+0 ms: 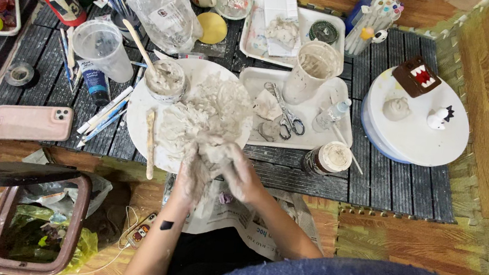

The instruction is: The person kneads a mass of white clay on a white plate using both hands. They repeatedly press, fold, and mix the material, occasionally picking up and repositioning portions of the clay.

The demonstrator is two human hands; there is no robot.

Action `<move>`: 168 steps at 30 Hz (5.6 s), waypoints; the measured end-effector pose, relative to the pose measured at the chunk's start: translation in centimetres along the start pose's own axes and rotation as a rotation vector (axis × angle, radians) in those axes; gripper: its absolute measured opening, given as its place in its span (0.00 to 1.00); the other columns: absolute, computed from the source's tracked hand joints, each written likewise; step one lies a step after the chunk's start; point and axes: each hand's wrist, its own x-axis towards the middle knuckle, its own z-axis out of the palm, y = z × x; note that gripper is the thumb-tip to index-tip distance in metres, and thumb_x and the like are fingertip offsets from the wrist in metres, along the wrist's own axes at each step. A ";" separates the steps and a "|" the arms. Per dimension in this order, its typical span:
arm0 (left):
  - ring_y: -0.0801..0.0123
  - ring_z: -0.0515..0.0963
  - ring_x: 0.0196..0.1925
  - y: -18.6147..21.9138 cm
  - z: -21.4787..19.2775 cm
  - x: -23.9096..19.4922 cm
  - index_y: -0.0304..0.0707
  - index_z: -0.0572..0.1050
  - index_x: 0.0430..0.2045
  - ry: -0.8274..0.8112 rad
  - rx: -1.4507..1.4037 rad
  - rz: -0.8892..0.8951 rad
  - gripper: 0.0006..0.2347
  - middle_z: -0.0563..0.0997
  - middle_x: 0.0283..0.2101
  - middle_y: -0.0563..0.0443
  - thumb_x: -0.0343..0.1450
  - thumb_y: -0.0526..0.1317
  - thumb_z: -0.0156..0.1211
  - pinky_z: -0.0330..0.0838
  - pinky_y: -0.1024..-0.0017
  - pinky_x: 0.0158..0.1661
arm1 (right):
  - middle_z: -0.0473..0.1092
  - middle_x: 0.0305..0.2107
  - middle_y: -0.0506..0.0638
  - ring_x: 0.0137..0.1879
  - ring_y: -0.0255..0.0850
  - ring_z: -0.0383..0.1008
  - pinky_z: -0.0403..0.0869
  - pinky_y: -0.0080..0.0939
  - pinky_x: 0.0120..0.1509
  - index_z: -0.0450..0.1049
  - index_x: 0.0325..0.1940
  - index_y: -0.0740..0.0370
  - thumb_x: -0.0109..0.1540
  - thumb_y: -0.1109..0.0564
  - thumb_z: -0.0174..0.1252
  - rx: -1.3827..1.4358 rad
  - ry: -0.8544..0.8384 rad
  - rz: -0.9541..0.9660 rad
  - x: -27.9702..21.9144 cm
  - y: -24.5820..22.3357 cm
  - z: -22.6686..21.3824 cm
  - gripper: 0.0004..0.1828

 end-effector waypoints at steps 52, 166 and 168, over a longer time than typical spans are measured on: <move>0.33 0.66 0.64 4.8 1.6 7.6 0.38 0.67 0.63 0.338 2.289 0.442 0.26 0.67 0.66 0.28 0.67 0.40 0.57 0.68 0.51 0.57 | 0.63 0.50 0.53 0.52 0.38 0.70 0.77 0.39 0.56 0.63 0.70 0.69 0.66 0.40 0.62 0.157 0.548 -0.159 9.8 8.3 -6.1 0.38; 0.72 0.79 0.32 3.6 3.9 3.9 0.33 0.73 0.35 0.280 0.569 0.716 0.06 0.78 0.31 0.50 0.76 0.38 0.53 0.71 0.75 0.34 | 0.56 0.73 0.59 0.75 0.55 0.60 0.66 0.61 0.72 0.50 0.79 0.53 0.68 0.26 0.30 1.523 0.061 -0.006 5.4 -4.1 1.2 0.43; 0.62 0.74 0.50 3.9 6.8 1.5 0.29 0.69 0.40 0.022 1.046 0.796 0.14 0.72 0.45 0.43 0.69 0.40 0.65 0.70 0.66 0.54 | 0.59 0.70 0.61 0.72 0.54 0.64 0.68 0.57 0.72 0.51 0.77 0.54 0.68 0.29 0.34 1.485 0.236 0.005 5.9 -3.5 1.4 0.40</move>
